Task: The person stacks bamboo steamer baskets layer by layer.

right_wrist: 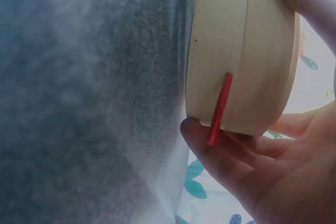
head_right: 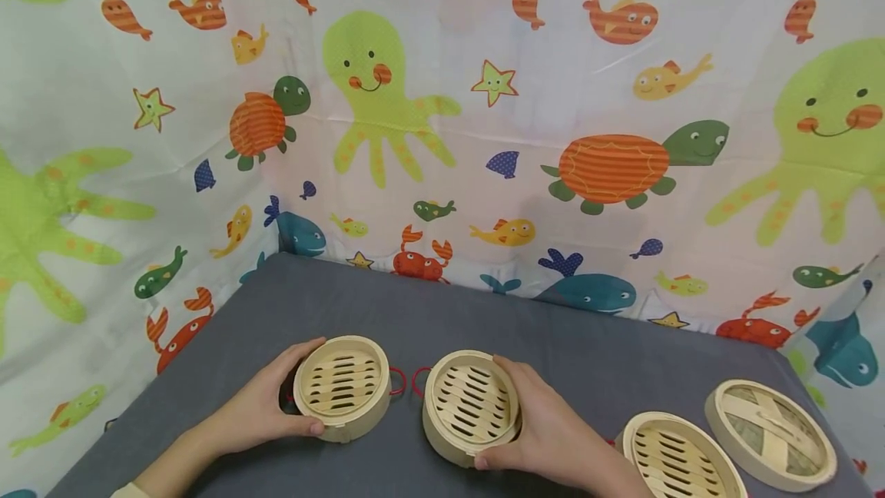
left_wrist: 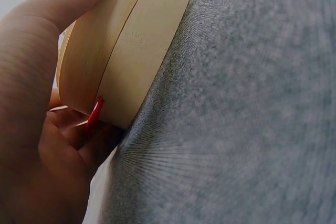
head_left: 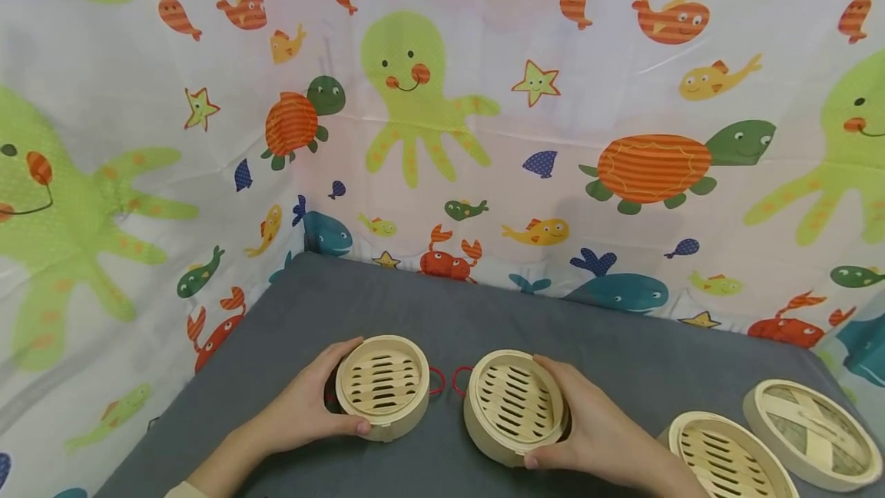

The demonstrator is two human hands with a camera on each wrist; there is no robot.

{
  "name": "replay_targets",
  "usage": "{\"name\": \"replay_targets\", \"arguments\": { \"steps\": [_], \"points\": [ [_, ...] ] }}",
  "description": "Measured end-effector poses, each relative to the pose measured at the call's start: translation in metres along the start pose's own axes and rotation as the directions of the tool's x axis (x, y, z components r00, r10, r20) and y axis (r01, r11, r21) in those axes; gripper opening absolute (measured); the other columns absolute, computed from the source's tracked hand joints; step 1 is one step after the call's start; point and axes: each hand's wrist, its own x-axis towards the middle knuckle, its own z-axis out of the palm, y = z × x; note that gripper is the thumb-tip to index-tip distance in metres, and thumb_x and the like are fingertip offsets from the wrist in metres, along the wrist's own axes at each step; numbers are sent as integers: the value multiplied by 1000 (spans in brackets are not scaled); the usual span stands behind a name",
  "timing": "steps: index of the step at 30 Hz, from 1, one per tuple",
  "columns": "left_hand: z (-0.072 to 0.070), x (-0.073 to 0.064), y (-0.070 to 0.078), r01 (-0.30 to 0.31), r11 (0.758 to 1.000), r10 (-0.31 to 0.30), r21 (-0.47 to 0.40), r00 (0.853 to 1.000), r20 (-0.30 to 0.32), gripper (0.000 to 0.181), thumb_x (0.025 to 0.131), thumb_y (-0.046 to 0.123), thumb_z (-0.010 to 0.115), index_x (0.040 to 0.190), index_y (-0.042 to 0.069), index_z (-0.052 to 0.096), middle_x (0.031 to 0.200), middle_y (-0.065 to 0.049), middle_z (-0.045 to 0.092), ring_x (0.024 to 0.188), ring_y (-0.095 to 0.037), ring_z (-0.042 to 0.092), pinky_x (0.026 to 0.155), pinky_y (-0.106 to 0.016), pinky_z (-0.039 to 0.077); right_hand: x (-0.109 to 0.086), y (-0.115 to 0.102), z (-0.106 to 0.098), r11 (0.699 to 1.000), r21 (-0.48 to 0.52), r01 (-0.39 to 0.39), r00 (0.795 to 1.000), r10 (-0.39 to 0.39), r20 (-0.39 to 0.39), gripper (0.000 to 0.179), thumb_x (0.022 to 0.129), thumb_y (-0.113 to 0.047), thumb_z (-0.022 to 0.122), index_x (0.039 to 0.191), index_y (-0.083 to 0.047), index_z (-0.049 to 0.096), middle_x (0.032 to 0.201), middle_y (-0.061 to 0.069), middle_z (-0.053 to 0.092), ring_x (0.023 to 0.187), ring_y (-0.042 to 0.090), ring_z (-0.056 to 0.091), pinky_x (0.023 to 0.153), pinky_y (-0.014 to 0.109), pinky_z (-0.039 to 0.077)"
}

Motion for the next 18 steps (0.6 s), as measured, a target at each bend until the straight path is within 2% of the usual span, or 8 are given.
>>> {"name": "replay_targets", "arguments": {
  "steps": [4, 10, 18],
  "points": [
    [0, 0, -2, -13, 1000, 12, -6, 1000, -5, 111, 80, 35, 101, 170, 20, 37, 159, -4, 50, 138, -29, 55, 106, -29, 50, 4, 0, 0, 1000, 20, -16, 1000, 16, -18, 128, 71, -76, 92, 166, -7, 41, 156, 7, 55, 140, 28, 56, 107, 55, 53],
    [-2, -2, -2, -4, 1000, 4, 14, 1000, -7, 112, 80, 38, 101, 170, 20, 37, 160, -3, 49, 141, -29, 53, 111, -32, 48, 9, 1, -1, 998, 59, -13, 999, 15, -31, 126, 72, -71, 94, 167, -9, 39, 154, 7, 55, 138, 27, 56, 106, 50, 53],
    [-1, 0, -4, -11, 1000, 11, 23, 1000, 1, 113, 80, 39, 101, 171, 23, 36, 161, -3, 48, 142, -29, 53, 109, -33, 49, 9, -3, -7, 998, 53, -36, 998, 38, -44, 125, 77, -67, 94, 168, -3, 35, 159, 16, 51, 145, 37, 52, 108, 62, 50]
  ]
}}
